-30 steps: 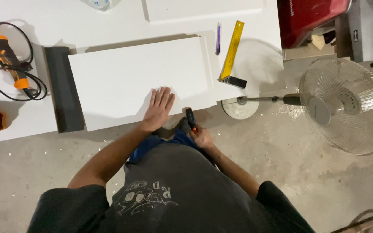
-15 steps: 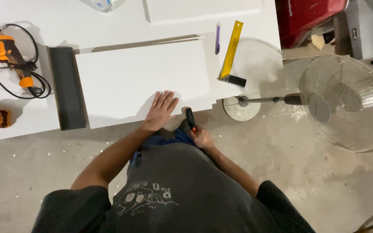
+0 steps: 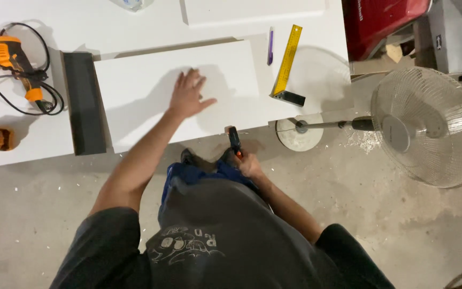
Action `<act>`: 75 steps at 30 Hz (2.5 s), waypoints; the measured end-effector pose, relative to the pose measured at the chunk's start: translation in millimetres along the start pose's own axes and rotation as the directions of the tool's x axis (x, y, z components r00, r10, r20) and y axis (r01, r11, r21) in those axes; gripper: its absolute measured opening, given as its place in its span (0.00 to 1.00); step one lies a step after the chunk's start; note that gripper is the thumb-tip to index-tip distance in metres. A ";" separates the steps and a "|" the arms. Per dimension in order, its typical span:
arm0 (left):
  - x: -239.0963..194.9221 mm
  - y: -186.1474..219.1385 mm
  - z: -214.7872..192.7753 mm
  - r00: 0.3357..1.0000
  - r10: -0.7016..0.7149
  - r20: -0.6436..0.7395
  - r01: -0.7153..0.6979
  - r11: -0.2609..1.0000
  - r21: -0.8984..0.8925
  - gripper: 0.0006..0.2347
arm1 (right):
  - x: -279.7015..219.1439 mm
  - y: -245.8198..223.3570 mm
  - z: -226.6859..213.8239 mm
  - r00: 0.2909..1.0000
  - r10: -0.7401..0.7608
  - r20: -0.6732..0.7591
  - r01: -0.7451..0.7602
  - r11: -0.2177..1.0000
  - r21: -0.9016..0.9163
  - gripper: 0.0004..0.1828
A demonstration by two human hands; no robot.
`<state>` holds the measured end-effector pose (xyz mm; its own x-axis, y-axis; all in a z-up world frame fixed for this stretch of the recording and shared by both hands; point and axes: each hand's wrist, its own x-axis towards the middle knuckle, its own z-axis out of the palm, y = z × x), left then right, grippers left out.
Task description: Measuring, marking, and clamping wooden boards for assembly on a workbench
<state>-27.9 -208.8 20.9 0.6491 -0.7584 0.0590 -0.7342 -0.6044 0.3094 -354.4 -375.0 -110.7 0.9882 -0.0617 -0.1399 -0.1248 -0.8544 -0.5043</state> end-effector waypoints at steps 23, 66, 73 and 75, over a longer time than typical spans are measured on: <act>84.4 -42.4 -34.4 0.914 -0.300 0.273 0.286 0.954 0.088 0.47 | 25.7 -77.2 -79.6 0.814 0.472 0.340 -0.576 0.733 0.362 0.35; -152.8 78.8 114.7 0.596 -0.559 0.577 -0.164 -0.788 -0.593 0.13 | 77.6 -28.6 -67.9 0.744 0.354 0.566 -0.336 -0.533 0.776 0.45; -147.5 72.7 79.3 0.380 -0.607 0.698 -0.155 -0.786 -0.599 0.31 | 73.6 -68.9 -125.4 0.709 0.474 0.522 -0.296 -0.471 0.831 0.41; -150.7 69.2 89.6 0.382 -0.644 0.663 -0.112 -0.744 -0.659 0.34 | 71.0 -95.2 -157.8 0.699 0.495 0.517 -0.259 -0.498 0.827 0.40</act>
<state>-194.3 -158.2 -51.6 0.5890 -0.0625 -0.8057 0.6050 0.6951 0.3883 -258.5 -379.4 61.8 0.5835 -0.1992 -0.7873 -0.2668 0.8686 -0.4175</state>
